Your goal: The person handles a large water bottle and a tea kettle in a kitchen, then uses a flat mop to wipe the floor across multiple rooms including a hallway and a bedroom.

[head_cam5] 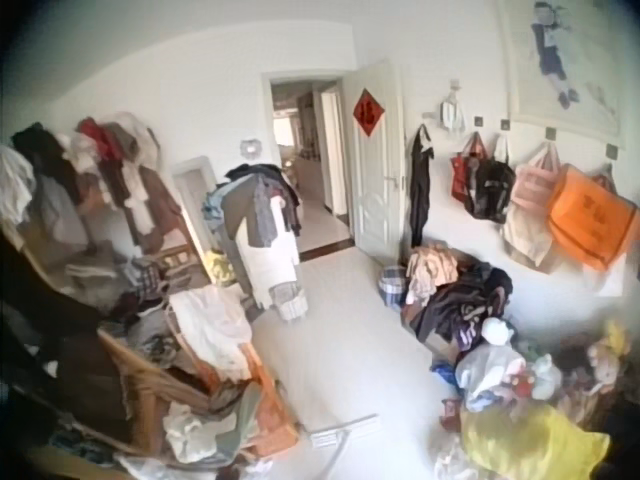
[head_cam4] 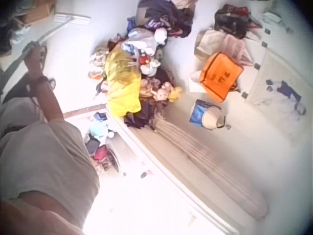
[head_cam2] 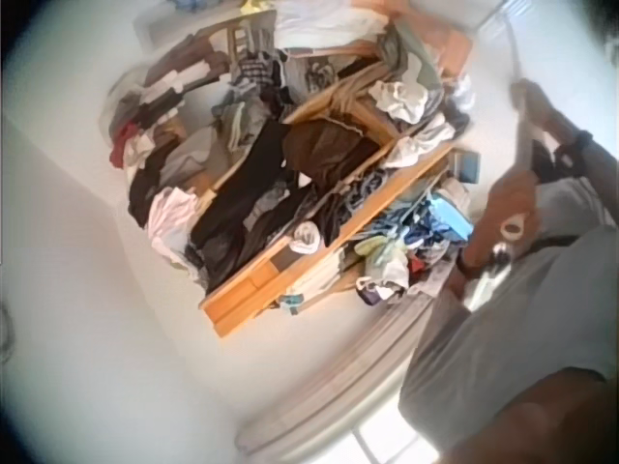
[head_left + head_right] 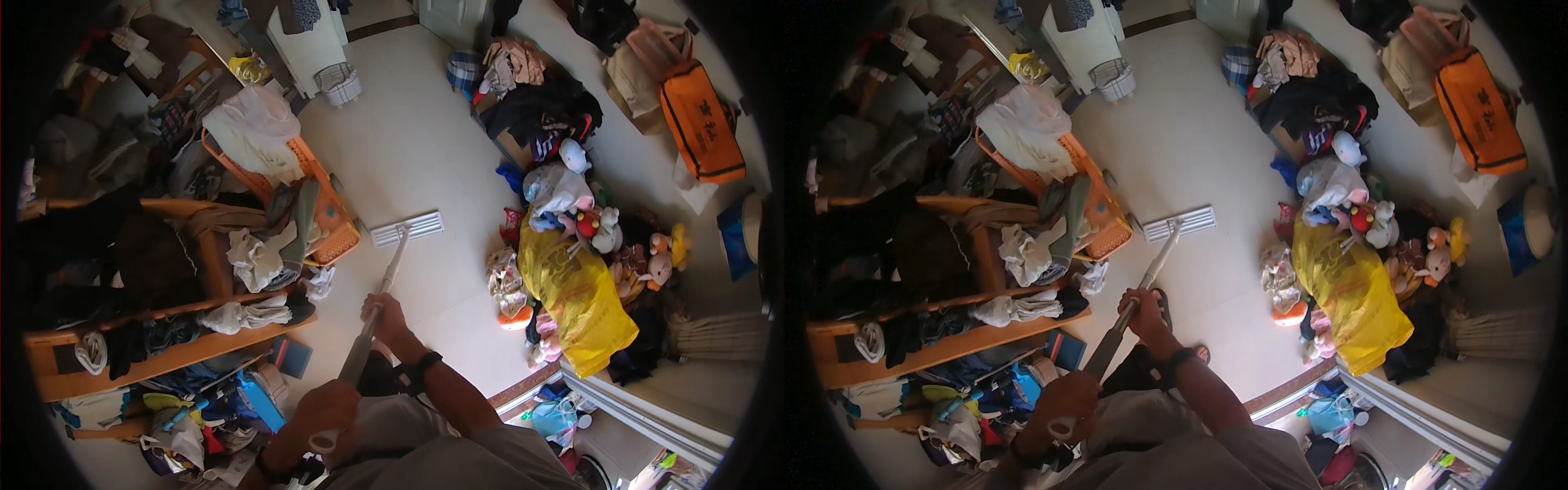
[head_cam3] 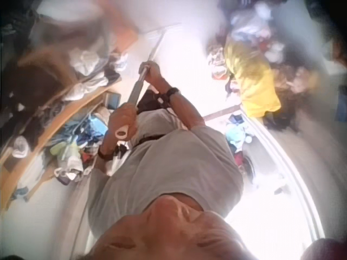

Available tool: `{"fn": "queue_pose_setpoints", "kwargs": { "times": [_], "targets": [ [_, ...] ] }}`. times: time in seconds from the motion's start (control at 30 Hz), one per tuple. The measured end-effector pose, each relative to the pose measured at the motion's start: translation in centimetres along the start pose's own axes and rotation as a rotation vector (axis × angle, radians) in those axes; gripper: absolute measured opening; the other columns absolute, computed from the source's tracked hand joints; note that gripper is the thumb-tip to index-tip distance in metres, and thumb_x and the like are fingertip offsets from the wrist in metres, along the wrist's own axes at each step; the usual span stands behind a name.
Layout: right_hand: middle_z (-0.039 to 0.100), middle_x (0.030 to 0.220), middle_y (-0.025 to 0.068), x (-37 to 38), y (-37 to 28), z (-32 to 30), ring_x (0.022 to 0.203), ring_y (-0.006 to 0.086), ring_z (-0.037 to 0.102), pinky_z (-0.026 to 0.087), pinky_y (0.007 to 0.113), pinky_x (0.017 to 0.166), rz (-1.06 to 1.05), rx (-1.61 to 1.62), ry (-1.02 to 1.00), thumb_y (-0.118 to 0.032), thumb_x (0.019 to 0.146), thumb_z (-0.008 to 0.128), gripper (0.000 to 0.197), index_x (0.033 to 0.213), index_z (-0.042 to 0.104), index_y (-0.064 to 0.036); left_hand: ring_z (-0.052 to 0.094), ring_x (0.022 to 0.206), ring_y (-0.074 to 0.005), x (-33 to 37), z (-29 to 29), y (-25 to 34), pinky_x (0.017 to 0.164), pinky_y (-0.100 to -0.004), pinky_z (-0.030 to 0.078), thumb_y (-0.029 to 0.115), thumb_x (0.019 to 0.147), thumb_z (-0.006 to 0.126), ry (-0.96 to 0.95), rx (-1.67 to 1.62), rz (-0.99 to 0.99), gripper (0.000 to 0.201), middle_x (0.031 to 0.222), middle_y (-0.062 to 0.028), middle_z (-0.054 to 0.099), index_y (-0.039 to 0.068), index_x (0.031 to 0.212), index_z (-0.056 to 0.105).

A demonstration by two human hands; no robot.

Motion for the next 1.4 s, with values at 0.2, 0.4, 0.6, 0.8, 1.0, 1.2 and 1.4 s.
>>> {"fn": "queue_pose_setpoints", "kwargs": {
  "times": [0.2, 0.4, 0.6, 0.8, 1.0, 1.2, 1.4],
  "targets": [
    [0.048, 0.066, 0.0035, 6.6, -5.8, 3.9, 0.053, 0.0134, 0.047, 0.045, 0.023, 0.051, 0.055, 0.198, -0.069, -0.005, 0.085, 0.054, 0.009, 0.085, 0.046, -0.0042, 0.048, 0.078, -0.0293, 6.7, -1.2, -5.7, 0.068, -0.0364, 0.04, 0.013, 0.07, 0.064, -0.225, -0.116, 0.191, 0.012, 0.079, -0.0089, 0.046, 0.01, 0.075, 0.054],
    [0.05, 0.064, 0.0056, 10.2, -8.2, 8.6, 0.053, 0.0178, 0.052, 0.047, 0.031, 0.048, -0.052, -0.218, 0.286, -0.007, 0.085, 0.061, 0.013, 0.08, 0.049, -0.0047, 0.054, 0.081, -0.0287, 11.7, -9.2, -6.6, 0.07, -0.0363, 0.046, 0.004, 0.064, 0.071, -0.235, -0.153, 0.239, 0.019, 0.081, -0.0076, 0.053, 0.011, 0.074, 0.055],
    [0.052, 0.062, 0.0077, 13.8, -7.3, 14.9, 0.057, 0.0211, 0.052, 0.044, 0.035, 0.055, 0.002, -0.091, 0.114, -0.016, 0.088, 0.056, 0.015, 0.076, 0.054, -0.0068, 0.06, 0.064, -0.0253, 16.0, -17.1, -6.8, 0.063, -0.0402, 0.052, 0.0, 0.062, 0.072, 0.429, -0.442, 0.262, 0.018, 0.069, -0.0068, 0.06, 0.007, 0.072, 0.059],
    [0.053, 0.07, 0.0068, 20.5, -14.2, 17.5, 0.059, 0.0199, 0.052, 0.044, 0.032, 0.054, 0.019, -0.019, 0.083, -0.012, 0.087, 0.053, 0.009, 0.081, 0.053, -0.0051, 0.06, 0.067, -0.0294, 24.0, -17.0, -9.2, 0.059, -0.0403, 0.05, -0.002, 0.059, 0.066, 0.338, -0.157, 0.265, 0.017, 0.074, -0.0104, 0.059, 0.007, 0.07, 0.056],
    [0.05, 0.064, 0.0076, 26.8, -23.7, 20.3, 0.056, 0.0209, 0.051, 0.044, 0.034, 0.053, -0.01, -0.063, 0.11, -0.013, 0.084, 0.055, 0.014, 0.074, 0.052, -0.005, 0.06, 0.066, -0.0288, 35.5, -17.6, -11.5, 0.063, -0.0391, 0.053, -0.004, 0.062, 0.065, 0.324, -0.171, 0.267, 0.02, 0.072, -0.0109, 0.059, 0.006, 0.076, 0.054],
    [0.051, 0.064, 0.0088, 31.9, -31.0, 23.9, 0.055, 0.0214, 0.051, 0.041, 0.037, 0.049, -0.096, -0.223, 0.264, -0.012, 0.082, 0.059, 0.015, 0.073, 0.052, -0.0022, 0.059, 0.065, -0.0281, 42.4, -21.1, -15.0, 0.064, -0.042, 0.051, -0.002, 0.072, 0.062, 0.562, -0.368, 0.217, 0.01, 0.071, -0.0113, 0.061, 0.003, 0.077, 0.054],
    [0.054, 0.066, 0.0105, 36.2, -36.3, 27.7, 0.054, 0.0219, 0.052, 0.041, 0.037, 0.048, -0.212, -0.413, 0.421, -0.012, 0.08, 0.062, 0.016, 0.075, 0.055, 0.0024, 0.057, 0.07, -0.0257, 48.2, -25.9, -18.3, 0.07, -0.0393, 0.049, -0.005, 0.08, 0.054, 0.804, -0.446, 0.158, 0.008, 0.073, -0.0128, 0.06, 0.002, 0.076, 0.053]
  ]
}}
Point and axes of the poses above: each hand's wrist, its own x-axis towards the middle knuckle, its own z-axis out of the palm, y = z × x, the point moved 6 cm from there along x, towards the middle knuckle
